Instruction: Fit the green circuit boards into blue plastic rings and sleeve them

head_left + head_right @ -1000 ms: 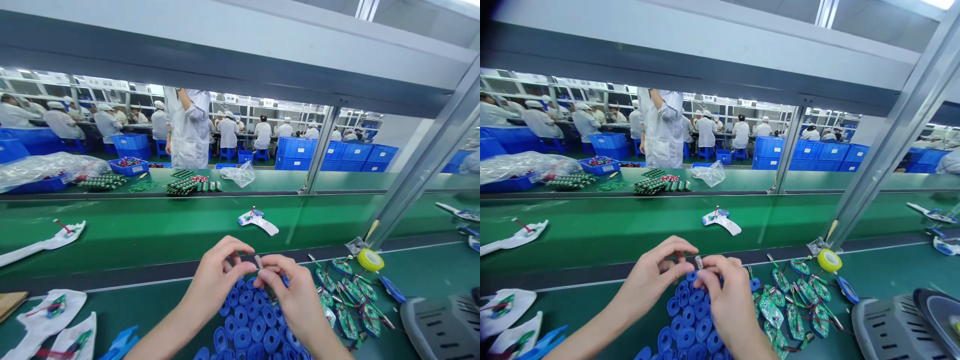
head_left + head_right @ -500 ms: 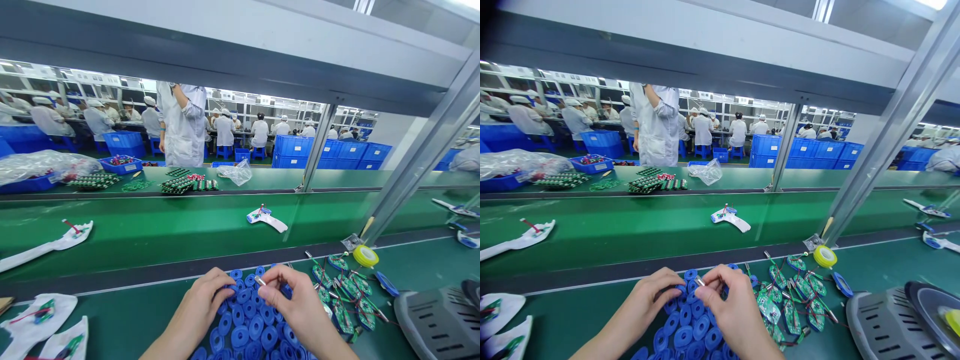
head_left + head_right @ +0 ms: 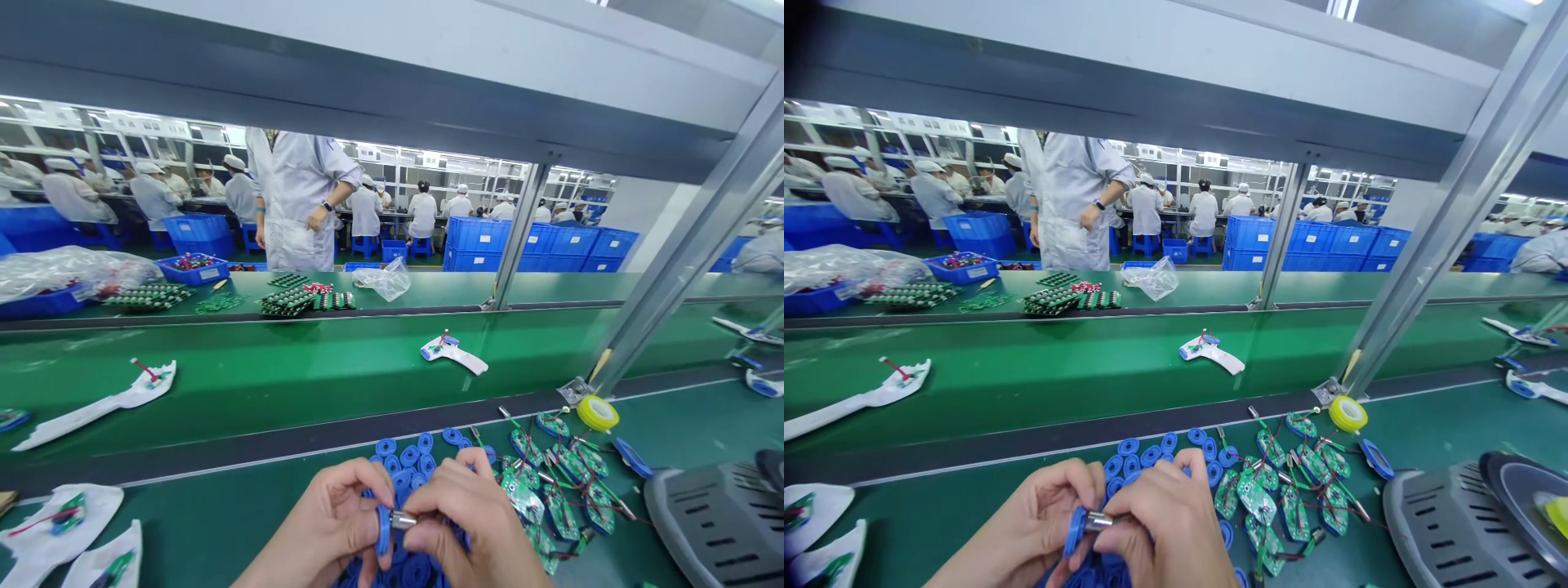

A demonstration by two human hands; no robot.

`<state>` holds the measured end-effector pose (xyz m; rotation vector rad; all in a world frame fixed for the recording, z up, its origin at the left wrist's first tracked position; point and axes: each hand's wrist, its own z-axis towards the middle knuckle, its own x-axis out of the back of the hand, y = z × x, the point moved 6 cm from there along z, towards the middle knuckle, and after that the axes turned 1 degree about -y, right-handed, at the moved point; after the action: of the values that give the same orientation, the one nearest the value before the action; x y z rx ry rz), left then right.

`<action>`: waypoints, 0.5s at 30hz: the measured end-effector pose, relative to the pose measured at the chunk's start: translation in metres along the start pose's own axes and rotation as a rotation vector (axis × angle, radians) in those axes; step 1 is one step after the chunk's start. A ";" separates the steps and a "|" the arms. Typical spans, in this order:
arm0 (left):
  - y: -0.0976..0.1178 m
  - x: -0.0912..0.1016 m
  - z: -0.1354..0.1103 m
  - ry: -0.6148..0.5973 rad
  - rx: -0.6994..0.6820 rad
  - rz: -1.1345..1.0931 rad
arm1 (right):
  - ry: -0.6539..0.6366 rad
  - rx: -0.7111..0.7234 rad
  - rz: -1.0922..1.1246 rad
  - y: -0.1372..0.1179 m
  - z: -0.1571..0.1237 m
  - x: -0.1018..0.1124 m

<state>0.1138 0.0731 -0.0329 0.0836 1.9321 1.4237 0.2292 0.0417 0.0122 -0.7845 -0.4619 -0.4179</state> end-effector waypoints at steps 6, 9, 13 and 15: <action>0.001 -0.001 0.000 -0.044 -0.007 0.025 | 0.195 0.128 -0.225 -0.006 -0.008 -0.009; 0.000 0.003 0.000 -0.086 0.015 0.058 | 0.241 0.176 -0.376 -0.016 -0.009 -0.011; 0.000 0.006 0.000 -0.132 -0.027 0.099 | 0.334 0.206 -0.468 -0.026 -0.011 -0.010; 0.002 0.006 -0.001 -0.135 -0.040 0.122 | 0.371 0.199 -0.449 -0.027 -0.012 -0.010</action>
<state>0.1078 0.0757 -0.0347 0.2759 1.8138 1.4957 0.2100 0.0173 0.0149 -0.3910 -0.3211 -0.9034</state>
